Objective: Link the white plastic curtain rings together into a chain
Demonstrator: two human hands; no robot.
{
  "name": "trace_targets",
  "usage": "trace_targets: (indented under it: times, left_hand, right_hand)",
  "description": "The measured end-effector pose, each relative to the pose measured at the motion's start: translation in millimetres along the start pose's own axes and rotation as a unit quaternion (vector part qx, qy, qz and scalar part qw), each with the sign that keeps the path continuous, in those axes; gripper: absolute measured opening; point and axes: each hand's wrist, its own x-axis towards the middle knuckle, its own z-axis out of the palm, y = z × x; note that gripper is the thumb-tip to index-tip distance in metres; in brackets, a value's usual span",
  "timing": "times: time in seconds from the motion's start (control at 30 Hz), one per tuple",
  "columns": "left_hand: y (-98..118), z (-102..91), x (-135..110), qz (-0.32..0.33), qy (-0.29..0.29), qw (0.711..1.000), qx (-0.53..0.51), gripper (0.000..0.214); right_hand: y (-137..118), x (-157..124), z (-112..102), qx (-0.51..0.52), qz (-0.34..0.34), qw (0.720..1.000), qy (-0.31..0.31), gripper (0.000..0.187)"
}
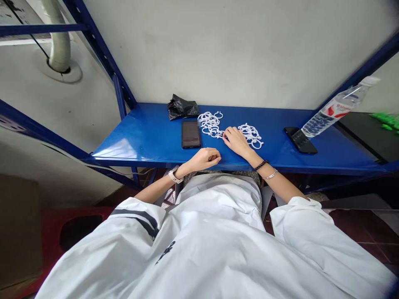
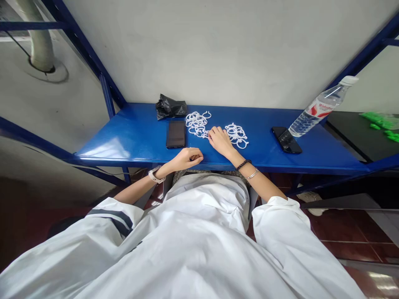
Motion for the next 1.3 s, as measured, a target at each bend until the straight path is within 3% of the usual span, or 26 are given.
trace_targets:
  times: [0.3, 0.5, 0.57, 0.73, 1.0, 1.3]
  left_hand:
    - [-2, 3.1, -2, -0.013, 0.007, 1.000, 0.003, 0.021]
    - [-9, 7.3, -2, -0.068, 0.189, 0.979, 0.037, 0.008]
    - [-13, 8.1, -2, -0.086, 0.213, 0.973, 0.025, 0.014]
    - [-19, 9.8, -3, -0.078, 0.175, 0.981, -0.004, 0.032]
    - [-26, 10.9, -3, -0.062, 0.124, 0.990, 0.026, 0.040]
    - [-21, 10.9, -1, -0.069, 0.092, 0.987, 0.108, 0.033]
  right_hand:
    - [-11, -13, 2, 0.102, -0.027, 0.991, 0.083, 0.023]
    - [-15, -15, -1, 0.183, -0.069, 0.972, 0.131, 0.025]
    - [-14, -15, 0, 0.211, -0.054, 0.965, 0.149, 0.027]
    - [-12, -16, 0, 0.319, -0.006, 0.930, 0.184, 0.031]
    - [-14, -16, -5, 0.471, 0.016, 0.872, 0.133, 0.034]
    - [-15, -17, -5, 0.476, 0.013, 0.870, 0.131, 0.033]
